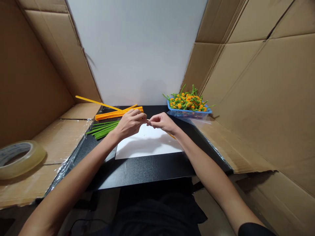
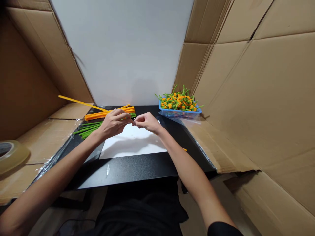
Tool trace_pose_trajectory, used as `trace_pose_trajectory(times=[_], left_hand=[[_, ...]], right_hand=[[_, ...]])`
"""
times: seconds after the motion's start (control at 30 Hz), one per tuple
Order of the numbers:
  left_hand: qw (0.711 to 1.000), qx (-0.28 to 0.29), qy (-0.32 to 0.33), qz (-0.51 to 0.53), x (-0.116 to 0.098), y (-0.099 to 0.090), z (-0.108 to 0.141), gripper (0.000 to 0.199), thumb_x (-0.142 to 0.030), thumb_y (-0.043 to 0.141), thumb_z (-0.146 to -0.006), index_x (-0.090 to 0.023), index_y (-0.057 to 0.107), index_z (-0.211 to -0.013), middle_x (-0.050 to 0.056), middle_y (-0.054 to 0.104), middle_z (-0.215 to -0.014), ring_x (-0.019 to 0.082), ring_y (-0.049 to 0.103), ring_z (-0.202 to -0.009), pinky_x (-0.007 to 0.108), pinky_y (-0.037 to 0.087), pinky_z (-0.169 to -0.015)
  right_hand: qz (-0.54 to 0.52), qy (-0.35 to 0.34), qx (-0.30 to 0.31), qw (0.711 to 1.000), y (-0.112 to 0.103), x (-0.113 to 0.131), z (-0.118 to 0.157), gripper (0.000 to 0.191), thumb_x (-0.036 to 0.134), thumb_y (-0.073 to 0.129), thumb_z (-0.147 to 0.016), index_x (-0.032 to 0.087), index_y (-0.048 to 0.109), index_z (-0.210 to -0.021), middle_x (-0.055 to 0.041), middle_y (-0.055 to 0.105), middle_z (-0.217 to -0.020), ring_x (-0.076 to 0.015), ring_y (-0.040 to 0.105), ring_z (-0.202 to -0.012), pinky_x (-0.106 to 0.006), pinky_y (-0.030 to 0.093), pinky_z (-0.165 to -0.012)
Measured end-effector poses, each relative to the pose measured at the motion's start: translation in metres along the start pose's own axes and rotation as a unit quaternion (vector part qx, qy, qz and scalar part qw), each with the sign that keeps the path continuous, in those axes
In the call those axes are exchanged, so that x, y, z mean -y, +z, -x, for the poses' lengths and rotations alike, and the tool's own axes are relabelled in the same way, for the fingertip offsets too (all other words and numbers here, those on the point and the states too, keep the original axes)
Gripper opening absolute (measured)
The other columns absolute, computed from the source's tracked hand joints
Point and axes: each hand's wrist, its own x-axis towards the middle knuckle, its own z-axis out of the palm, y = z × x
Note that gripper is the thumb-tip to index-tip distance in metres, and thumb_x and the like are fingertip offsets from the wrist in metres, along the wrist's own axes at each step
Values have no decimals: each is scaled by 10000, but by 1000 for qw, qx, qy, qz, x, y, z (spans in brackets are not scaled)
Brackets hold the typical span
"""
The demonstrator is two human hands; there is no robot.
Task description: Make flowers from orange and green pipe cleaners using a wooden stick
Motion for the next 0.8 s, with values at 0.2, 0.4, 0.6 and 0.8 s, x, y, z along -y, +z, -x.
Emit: trace_pose_trajectory(times=[0.2,0.4,0.6,0.8], left_hand=[[995,52,-64,57,0,14,6,216,-162,528,-938,-200,727,-864,48,712,-909,200,560,-830,345,461,-729],[969,72,-190,142,-1,21,8,189,-215,585,-918,-205,758,-843,49,715,-908,208,608,-858,328,466,-703],[968,84,-192,139,-4,22,8,177,-221,593,-924,-192,746,-842,58,707,-853,210,625,-837,327,473,-721],[970,58,-190,141,-6,29,13,126,-238,598,-934,-193,710,-973,49,717,-876,196,635,-819,303,466,-709]], right_hand=[[353,-191,-50,914,5,-11,-3,148,167,622,-831,125,712,-722,-22,641,-635,-103,485,-582,-245,343,-606],[513,-287,-17,809,6,-14,-3,255,154,515,-948,117,696,-772,-78,661,-712,-132,531,-619,-258,329,-598],[405,-216,-46,887,1,-21,1,227,236,568,-931,133,720,-796,-50,666,-694,-124,529,-617,-248,344,-613],[256,-79,-45,962,-3,-22,4,242,332,630,-849,131,756,-801,-7,618,-604,-105,470,-561,-240,324,-569]])
